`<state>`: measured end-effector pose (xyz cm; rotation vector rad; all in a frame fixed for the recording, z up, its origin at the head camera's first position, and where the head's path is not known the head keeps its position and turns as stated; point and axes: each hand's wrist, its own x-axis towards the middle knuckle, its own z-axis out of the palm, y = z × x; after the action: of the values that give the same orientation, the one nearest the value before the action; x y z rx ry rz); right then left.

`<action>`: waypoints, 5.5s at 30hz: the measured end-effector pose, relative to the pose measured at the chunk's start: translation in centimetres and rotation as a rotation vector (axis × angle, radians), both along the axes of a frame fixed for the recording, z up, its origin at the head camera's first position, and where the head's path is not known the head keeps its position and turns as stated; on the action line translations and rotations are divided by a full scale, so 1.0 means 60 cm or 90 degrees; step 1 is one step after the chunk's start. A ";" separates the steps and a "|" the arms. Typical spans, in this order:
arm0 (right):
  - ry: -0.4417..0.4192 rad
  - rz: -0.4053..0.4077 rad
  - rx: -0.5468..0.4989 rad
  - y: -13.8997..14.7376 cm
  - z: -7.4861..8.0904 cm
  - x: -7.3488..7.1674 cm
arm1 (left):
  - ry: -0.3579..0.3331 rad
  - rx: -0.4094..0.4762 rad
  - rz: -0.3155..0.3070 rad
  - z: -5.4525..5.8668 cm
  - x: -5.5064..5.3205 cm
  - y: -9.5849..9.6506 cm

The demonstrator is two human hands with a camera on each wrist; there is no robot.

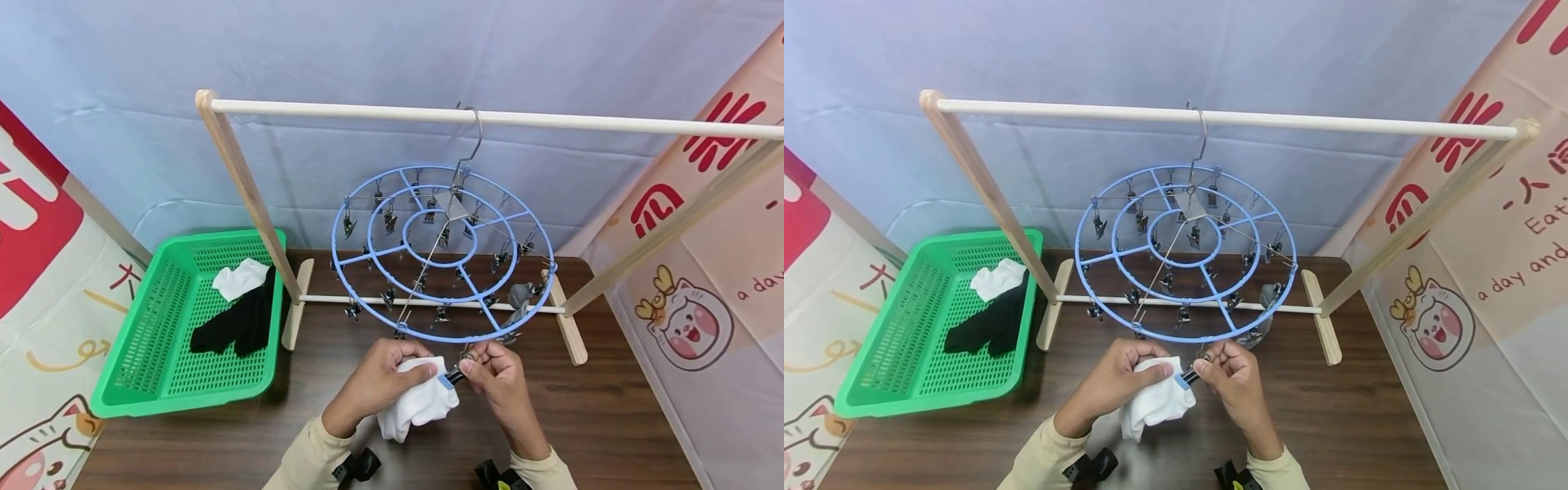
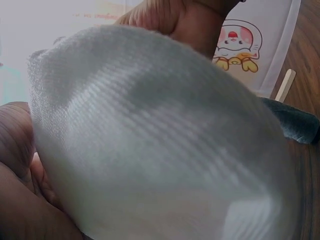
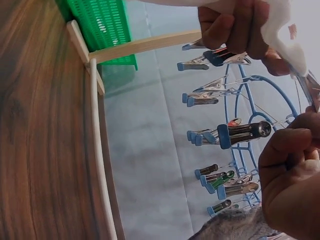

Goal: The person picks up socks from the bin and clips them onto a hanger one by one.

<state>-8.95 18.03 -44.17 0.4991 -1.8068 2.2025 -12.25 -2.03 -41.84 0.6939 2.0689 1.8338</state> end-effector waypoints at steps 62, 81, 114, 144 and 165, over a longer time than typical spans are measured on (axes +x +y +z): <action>-0.093 -0.197 0.206 -0.013 -0.013 0.014 | 0.043 -0.075 0.125 0.040 -0.063 -0.246; -0.017 -0.231 0.284 -0.032 0.029 0.024 | 0.027 0.072 0.335 0.052 -0.125 -0.375; -0.004 -0.256 0.327 -0.027 0.021 0.030 | -0.191 0.005 0.570 0.004 -0.228 -0.464; 0.008 -0.259 0.330 -0.024 0.017 0.032 | -0.303 -0.193 0.550 -0.086 -0.289 -0.489; -0.015 -0.249 0.322 -0.026 0.014 0.037 | -0.288 -0.268 0.559 -0.140 -0.304 -0.492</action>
<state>-6.70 16.48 -43.35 0.1820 -2.2487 1.5020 -30.47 -31.53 -50.24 -0.7844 2.4622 1.5593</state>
